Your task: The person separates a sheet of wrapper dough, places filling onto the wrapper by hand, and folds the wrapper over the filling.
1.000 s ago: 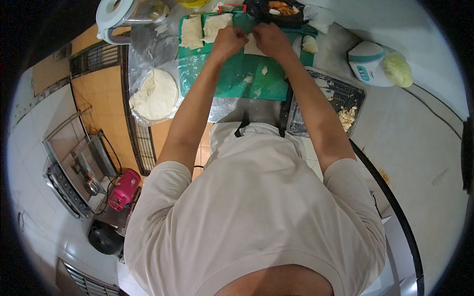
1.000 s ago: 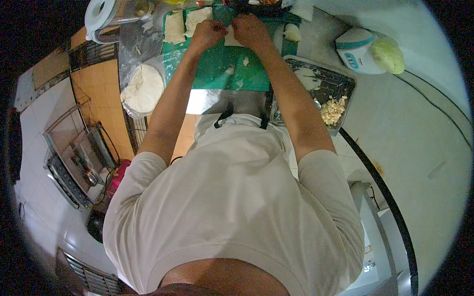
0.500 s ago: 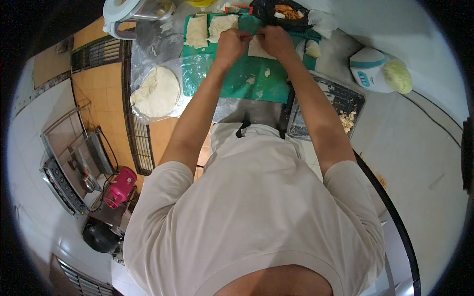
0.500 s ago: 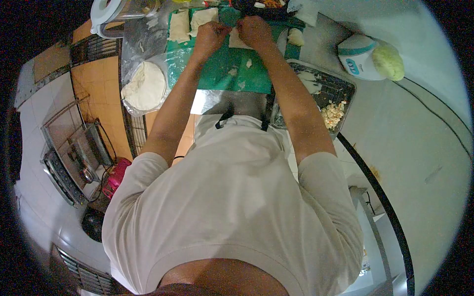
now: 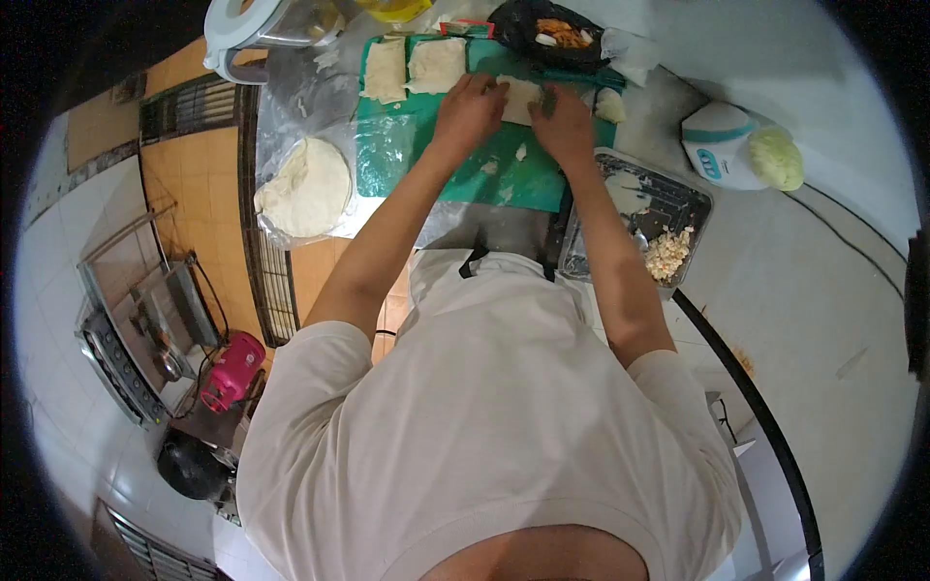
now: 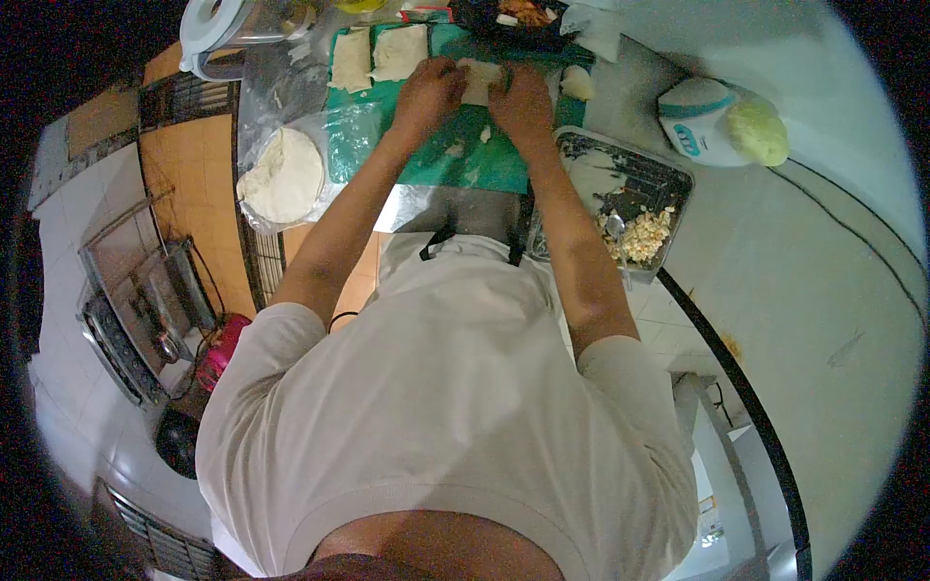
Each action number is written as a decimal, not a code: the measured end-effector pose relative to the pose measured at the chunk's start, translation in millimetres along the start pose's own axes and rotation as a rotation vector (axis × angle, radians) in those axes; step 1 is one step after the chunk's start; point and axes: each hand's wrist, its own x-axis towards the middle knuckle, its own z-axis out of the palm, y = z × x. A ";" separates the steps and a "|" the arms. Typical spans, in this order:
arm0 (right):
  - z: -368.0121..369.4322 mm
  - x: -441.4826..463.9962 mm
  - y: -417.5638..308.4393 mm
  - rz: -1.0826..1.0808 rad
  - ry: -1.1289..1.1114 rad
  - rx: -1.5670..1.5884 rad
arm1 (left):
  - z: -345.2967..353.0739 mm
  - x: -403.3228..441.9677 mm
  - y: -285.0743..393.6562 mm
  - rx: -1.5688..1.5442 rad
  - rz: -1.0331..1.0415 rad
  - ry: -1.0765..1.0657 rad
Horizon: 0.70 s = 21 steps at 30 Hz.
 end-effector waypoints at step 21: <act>20.6 19.3 -21.9 0.295 -0.177 0.017 | -41.0 -86.7 -10.0 -0.499 -0.553 -0.059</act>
